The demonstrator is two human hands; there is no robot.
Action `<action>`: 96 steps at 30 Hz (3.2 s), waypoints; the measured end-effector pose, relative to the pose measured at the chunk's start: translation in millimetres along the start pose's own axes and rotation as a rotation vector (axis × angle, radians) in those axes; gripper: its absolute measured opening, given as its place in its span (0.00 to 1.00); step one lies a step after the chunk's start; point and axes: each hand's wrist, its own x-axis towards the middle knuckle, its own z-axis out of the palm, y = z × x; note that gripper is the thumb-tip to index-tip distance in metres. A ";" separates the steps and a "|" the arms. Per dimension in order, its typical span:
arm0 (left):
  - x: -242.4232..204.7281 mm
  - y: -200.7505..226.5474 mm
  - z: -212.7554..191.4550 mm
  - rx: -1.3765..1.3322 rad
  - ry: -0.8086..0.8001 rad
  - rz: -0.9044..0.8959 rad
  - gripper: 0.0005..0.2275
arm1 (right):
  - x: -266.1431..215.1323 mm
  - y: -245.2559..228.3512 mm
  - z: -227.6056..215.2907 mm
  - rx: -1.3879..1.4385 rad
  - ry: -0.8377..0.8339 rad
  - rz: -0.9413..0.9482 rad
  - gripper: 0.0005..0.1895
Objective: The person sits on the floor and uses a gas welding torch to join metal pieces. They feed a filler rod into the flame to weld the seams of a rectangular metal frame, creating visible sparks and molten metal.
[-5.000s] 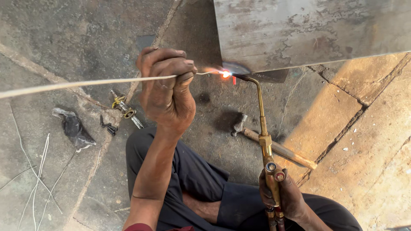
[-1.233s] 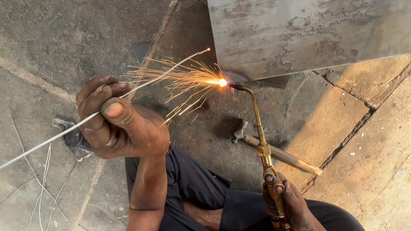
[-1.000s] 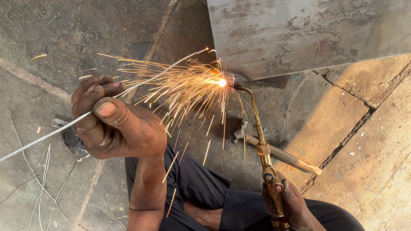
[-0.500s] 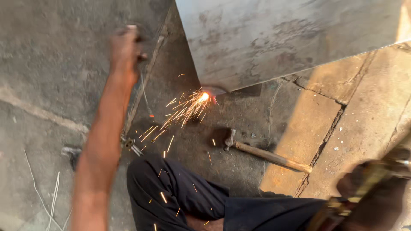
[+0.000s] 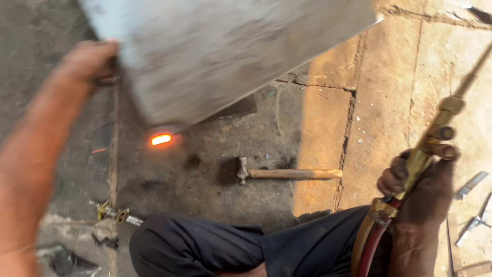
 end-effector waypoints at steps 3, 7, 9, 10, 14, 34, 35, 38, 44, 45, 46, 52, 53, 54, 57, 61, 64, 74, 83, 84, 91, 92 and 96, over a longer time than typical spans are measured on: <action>-42.2 30.4 -40.6 0.138 0.092 -0.152 0.18 | -6.1 -2.5 6.0 -0.049 0.003 0.060 0.35; -120.4 17.7 7.1 0.039 0.384 0.060 0.14 | -8.3 0.3 5.4 0.418 -0.082 0.187 0.36; -162.5 -3.0 57.7 -0.066 0.482 0.270 0.13 | -10.8 -2.7 8.0 0.672 -0.177 0.266 0.38; -170.2 2.7 75.9 -0.085 0.507 0.371 0.12 | -10.1 -2.1 8.1 0.553 -0.174 0.259 0.38; -192.7 33.0 142.6 -0.088 0.561 0.702 0.08 | -11.3 3.7 -3.6 0.283 -0.148 0.311 0.39; -212.2 10.5 375.6 -0.363 0.106 0.992 0.08 | -51.4 38.8 -102.6 -0.340 -0.098 0.506 0.38; -216.6 0.0 377.5 -0.290 0.054 0.990 0.08 | -49.6 38.2 -97.2 -0.356 -0.098 0.499 0.38; -221.9 -16.9 391.9 -0.057 0.217 1.133 0.09 | -37.6 25.2 -82.6 -0.322 -0.088 0.533 0.37; -213.2 -30.2 391.6 0.113 0.131 1.410 0.13 | -21.9 17.3 -62.9 -0.229 -0.164 0.624 0.36; -213.2 -32.9 392.0 0.126 0.151 1.414 0.13 | -19.4 18.6 -60.3 -0.198 -0.177 0.624 0.36; -214.9 -36.4 392.2 0.140 0.169 1.415 0.14 | -18.2 20.2 -57.3 -0.243 -0.142 0.643 0.36; -214.2 -50.1 396.8 0.101 0.252 1.404 0.18 | -20.1 29.0 -33.4 -0.563 -0.125 0.604 0.37; -212.8 -49.8 396.2 0.082 0.282 1.400 0.17 | -22.2 28.4 -30.5 -0.555 -0.130 0.583 0.37; -213.1 -49.3 394.8 0.039 0.284 1.341 0.16 | -24.1 26.8 -28.8 -0.550 -0.134 0.560 0.36; -223.2 -47.8 378.1 -0.116 0.323 1.139 0.14 | -31.8 25.5 -27.0 -0.598 -0.070 0.580 0.36; -229.1 -40.5 356.6 -0.317 0.454 0.971 0.13 | -32.5 30.1 -27.6 -0.656 -0.061 0.546 0.39; -233.3 -32.1 353.9 -0.404 0.491 0.972 0.13 | -32.5 30.8 -28.9 -0.603 -0.041 0.551 0.39; -234.4 -23.4 353.1 -0.375 0.484 0.912 0.12 | -29.7 36.0 -31.7 -0.541 -0.084 0.544 0.35; -226.5 -26.2 361.8 -0.394 0.439 0.927 0.11 | -28.4 32.3 -21.9 -0.593 0.038 0.601 0.36; -226.5 -25.3 362.3 -0.407 0.448 0.935 0.11 | -28.1 32.5 -21.4 -0.584 0.069 0.623 0.36; -229.0 -26.4 363.0 -0.406 0.438 0.918 0.12 | -25.4 39.7 -28.5 -0.552 0.045 0.632 0.38; -228.4 -26.9 362.9 -0.411 0.436 0.916 0.12 | -25.0 40.2 -29.9 -0.541 0.049 0.640 0.38; -227.0 -28.5 362.3 -0.397 0.452 0.907 0.12 | -25.9 44.1 -33.3 -0.515 0.058 0.609 0.38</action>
